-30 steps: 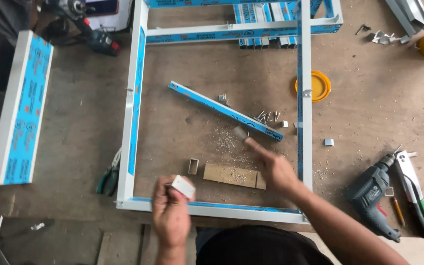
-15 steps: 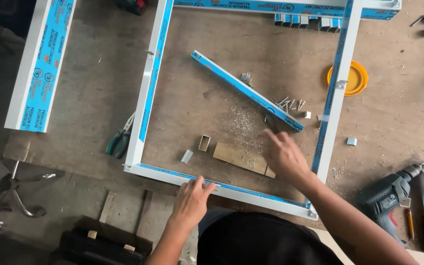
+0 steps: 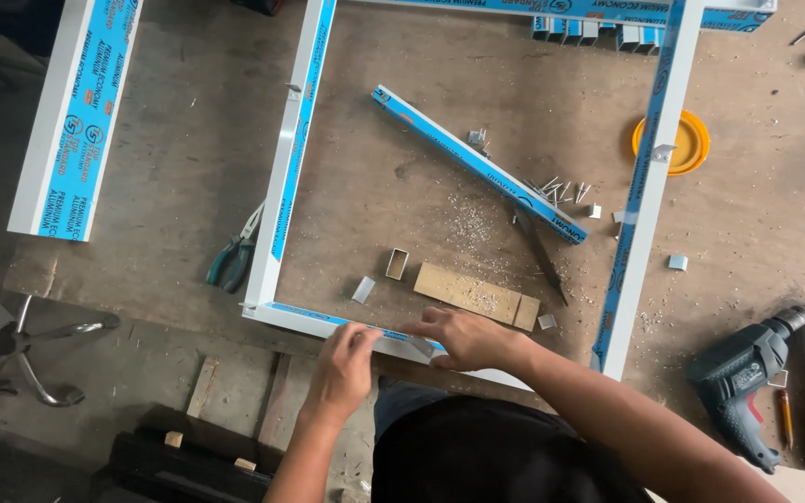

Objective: The person assembles an aluminum frame by positioning metal profiles and inserting corner brackets. They use a power drill to secure the brackets with screws and a utility knife to trim excess material from the frame edges.

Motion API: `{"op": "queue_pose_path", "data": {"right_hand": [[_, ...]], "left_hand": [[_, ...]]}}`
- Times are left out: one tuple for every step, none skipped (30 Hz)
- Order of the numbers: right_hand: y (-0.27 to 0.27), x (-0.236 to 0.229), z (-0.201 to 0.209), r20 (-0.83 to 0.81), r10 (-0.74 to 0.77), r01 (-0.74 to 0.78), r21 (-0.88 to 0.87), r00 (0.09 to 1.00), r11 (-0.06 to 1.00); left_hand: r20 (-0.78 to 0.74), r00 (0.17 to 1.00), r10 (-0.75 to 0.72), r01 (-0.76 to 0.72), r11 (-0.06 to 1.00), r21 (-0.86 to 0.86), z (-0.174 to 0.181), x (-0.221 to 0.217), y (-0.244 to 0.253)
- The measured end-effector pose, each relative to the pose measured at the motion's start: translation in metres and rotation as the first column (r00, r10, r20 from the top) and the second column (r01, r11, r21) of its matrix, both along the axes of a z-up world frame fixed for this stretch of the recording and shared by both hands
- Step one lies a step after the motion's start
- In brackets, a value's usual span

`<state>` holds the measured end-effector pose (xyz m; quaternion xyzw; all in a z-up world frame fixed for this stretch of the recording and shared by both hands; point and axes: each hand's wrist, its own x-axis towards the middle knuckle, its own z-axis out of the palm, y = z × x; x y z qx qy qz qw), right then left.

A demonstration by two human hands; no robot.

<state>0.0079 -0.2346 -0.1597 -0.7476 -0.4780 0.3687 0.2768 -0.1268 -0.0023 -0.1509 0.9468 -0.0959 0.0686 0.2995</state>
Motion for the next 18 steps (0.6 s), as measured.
{"op": "queue_pose_path", "data": {"right_hand": [[0.003,0.000,-0.004,0.015,0.036,-0.035,-0.036,0.999,0.999],[0.003,-0.001,-0.007,0.012,0.036,-0.036,-0.038,0.999,0.999],[0.005,-0.001,-0.010,0.025,0.029,-0.029,-0.011,0.999,1.000],[0.007,-0.002,-0.013,0.037,0.022,-0.022,0.016,0.999,1.000],[0.006,-0.004,-0.005,0.035,0.016,-0.017,0.014,0.999,1.000],[0.005,-0.007,0.004,0.064,-0.017,0.017,0.006,0.998,1.000],[0.005,-0.008,0.014,0.096,-0.054,0.054,-0.002,0.994,0.999],[0.003,-0.014,0.006,0.097,-0.062,0.063,-0.004,0.993,0.998],[0.002,-0.021,-0.002,0.154,-0.129,0.134,-0.019,0.979,0.991],[0.000,-0.028,-0.010,0.212,-0.194,0.204,-0.029,0.958,0.978],[-0.001,-0.037,-0.016,0.209,-0.212,0.224,-0.034,0.955,0.974],[-0.002,-0.046,-0.023,0.262,-0.286,0.304,-0.029,0.922,0.952],[-0.001,-0.054,-0.029,0.315,-0.361,0.386,-0.021,0.878,0.922],[0.001,-0.063,-0.035,0.314,-0.382,0.410,-0.026,0.869,0.912],[0.004,-0.072,-0.041,0.368,-0.432,0.466,-0.007,0.824,0.885],[0.007,-0.082,-0.047,0.420,-0.476,0.519,0.013,0.773,0.854],[0.013,-0.088,-0.050,0.421,-0.500,0.549,0.005,0.757,0.836],[0.019,-0.094,-0.054,0.472,-0.520,0.584,0.015,0.712,0.812]], "left_hand": [[0.012,0.998,0.069,-0.068,0.997,-0.037,-0.004,-0.004,0.007],[0.009,0.998,0.069,-0.069,0.997,-0.039,0.000,-0.005,0.012],[-0.012,0.995,0.102,-0.103,0.994,-0.041,0.003,-0.005,0.017],[-0.032,0.990,0.135,-0.137,0.990,-0.042,0.007,-0.004,0.023],[-0.035,0.991,0.130,-0.131,0.990,-0.044,0.002,-0.001,0.029],[-0.101,0.978,0.184,-0.188,0.982,-0.028,-0.003,0.003,0.036],[-0.164,0.958,0.234,-0.239,0.971,-0.009,-0.007,0.009,0.043],[-0.164,0.960,0.225,-0.230,0.973,-0.011,-0.003,0.018,0.046],[-0.324,0.928,0.181,-0.183,0.983,0.025,0.002,0.029,0.051],[-0.477,0.868,0.140,-0.129,0.990,0.055,0.006,0.040,0.055],[-0.481,0.868,0.120,-0.109,0.993,0.051,0.012,0.052,0.057],[-0.651,0.755,0.076,-0.057,0.997,0.051,0.018,0.065,0.059],[-0.792,0.609,0.034,0.001,0.999,0.044,0.023,0.081,0.062],[-0.795,0.607,0.015,0.027,0.999,0.040,0.014,0.091,0.063],[-0.782,0.619,0.077,0.057,0.988,0.143,0.005,0.102,0.062],[-0.760,0.636,0.137,0.085,0.966,0.245,-0.005,0.112,0.061],[-0.763,0.637,0.109,0.119,0.964,0.238,-0.010,0.122,0.058],[-0.732,0.671,0.118,0.079,0.970,0.230,-0.016,0.131,0.054]]}}
